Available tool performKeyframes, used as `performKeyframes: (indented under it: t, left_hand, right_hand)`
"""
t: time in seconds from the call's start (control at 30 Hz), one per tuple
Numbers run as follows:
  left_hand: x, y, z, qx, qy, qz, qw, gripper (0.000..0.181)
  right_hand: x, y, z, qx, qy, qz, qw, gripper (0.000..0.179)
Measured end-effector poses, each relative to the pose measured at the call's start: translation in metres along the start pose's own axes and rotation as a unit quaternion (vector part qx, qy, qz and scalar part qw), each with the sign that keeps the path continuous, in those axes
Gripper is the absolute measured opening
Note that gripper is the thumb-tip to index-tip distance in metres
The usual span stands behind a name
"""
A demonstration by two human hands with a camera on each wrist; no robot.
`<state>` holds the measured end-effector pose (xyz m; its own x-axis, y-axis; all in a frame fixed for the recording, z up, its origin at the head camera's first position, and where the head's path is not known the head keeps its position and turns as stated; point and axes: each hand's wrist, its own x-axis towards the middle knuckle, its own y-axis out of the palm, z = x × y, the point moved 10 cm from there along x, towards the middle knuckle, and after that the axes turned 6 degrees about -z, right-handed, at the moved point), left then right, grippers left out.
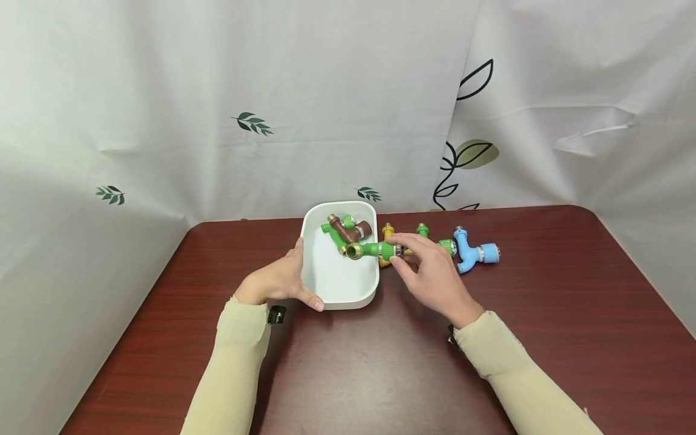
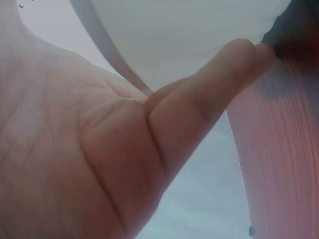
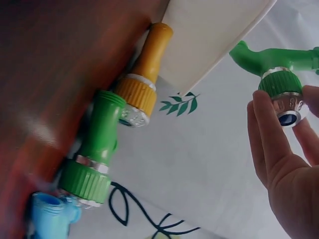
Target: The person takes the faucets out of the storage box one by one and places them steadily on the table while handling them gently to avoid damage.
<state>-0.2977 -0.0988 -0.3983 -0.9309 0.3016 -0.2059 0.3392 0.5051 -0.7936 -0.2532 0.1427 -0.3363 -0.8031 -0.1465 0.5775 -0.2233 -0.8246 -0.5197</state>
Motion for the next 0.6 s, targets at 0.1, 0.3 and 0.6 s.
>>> performKeyframes:
  t: [0.1, 0.3, 0.6]
  left_hand:
    - [0.000, 0.000, 0.000, -0.002, 0.001, -0.001, 1.0000, 0.159]
    - [-0.001, 0.000, 0.000, -0.002, -0.002, 0.002, 1.0000, 0.159]
    - [-0.001, 0.000, 0.001, 0.005, -0.009, 0.004, 0.9999, 0.159]
  right_hand:
    - [-0.003, -0.004, -0.010, 0.037, 0.038, 0.006, 0.9986, 0.036]
    - [-0.006, -0.009, -0.027, 0.122, 0.137, 0.031, 0.9826, 0.030]
    - [-0.004, -0.020, -0.030, 0.190, 0.164, 0.041, 0.9671, 0.030]
